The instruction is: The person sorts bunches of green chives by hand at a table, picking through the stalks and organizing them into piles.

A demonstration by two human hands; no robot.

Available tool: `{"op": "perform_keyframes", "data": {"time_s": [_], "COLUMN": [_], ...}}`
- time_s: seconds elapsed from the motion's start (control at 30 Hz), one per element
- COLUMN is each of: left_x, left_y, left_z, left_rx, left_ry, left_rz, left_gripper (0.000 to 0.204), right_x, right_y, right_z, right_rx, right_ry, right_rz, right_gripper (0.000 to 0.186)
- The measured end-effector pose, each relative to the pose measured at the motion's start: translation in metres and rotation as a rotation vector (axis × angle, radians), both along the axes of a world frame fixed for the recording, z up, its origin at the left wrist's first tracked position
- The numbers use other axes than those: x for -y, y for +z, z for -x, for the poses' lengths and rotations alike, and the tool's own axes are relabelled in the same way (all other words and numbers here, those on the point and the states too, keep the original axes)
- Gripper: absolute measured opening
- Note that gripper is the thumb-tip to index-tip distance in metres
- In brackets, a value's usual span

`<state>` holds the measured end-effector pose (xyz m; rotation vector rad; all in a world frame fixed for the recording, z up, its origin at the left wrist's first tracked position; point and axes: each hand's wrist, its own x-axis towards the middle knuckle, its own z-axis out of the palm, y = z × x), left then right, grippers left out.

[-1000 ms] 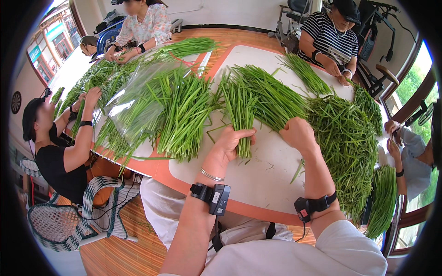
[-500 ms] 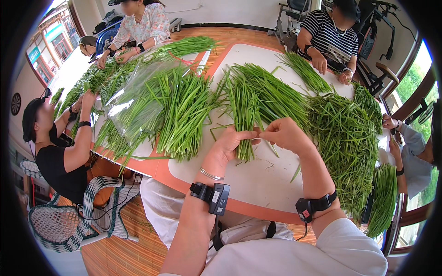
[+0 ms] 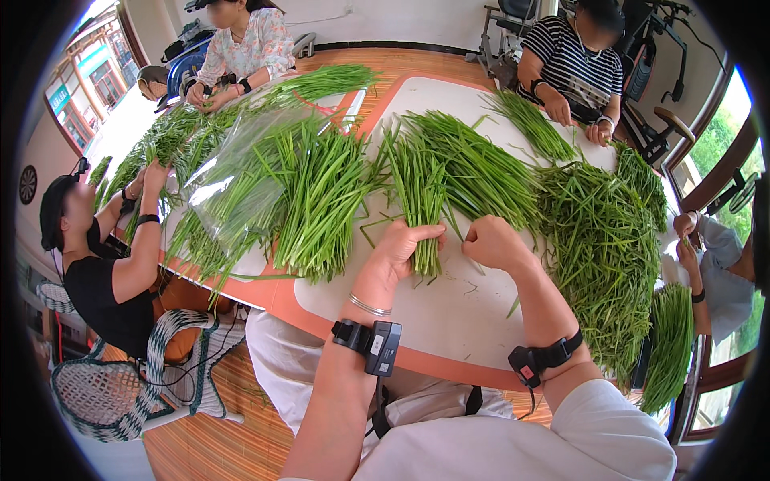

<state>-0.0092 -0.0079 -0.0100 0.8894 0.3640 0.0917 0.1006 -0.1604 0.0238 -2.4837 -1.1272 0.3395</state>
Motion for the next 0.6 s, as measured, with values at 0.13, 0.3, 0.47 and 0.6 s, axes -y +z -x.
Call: {"op": "perform_keyframes", "data": {"time_s": [0.13,0.3,0.47,0.6], "left_x": [0.002,0.000,0.003,0.008], "left_y": [0.000,-0.005,-0.002,0.027], "left_z": [0.001,0.001,0.002,0.007], "left_rx": [-0.013,0.018,0.015,-0.055], "left_ry": [-0.010,-0.028,-0.014,-0.056], "left_rz": [-0.028,0.016,-0.123,-0.330], "left_gripper": [0.020,0.021,0.021,0.015], "right_x": [-0.001,-0.007,-0.001,0.005], "right_y": [0.032,0.023,0.049,0.030], "right_z": [0.013,0.025,0.017,0.007], "right_rx": [-0.340,-0.528,-0.488,-0.651], "right_ry": [-0.127,0.043,-0.083,0.017], "right_rz": [-0.132,-0.216,-0.086,-0.192], "right_gripper": [0.022,0.020,0.042,0.051]}}
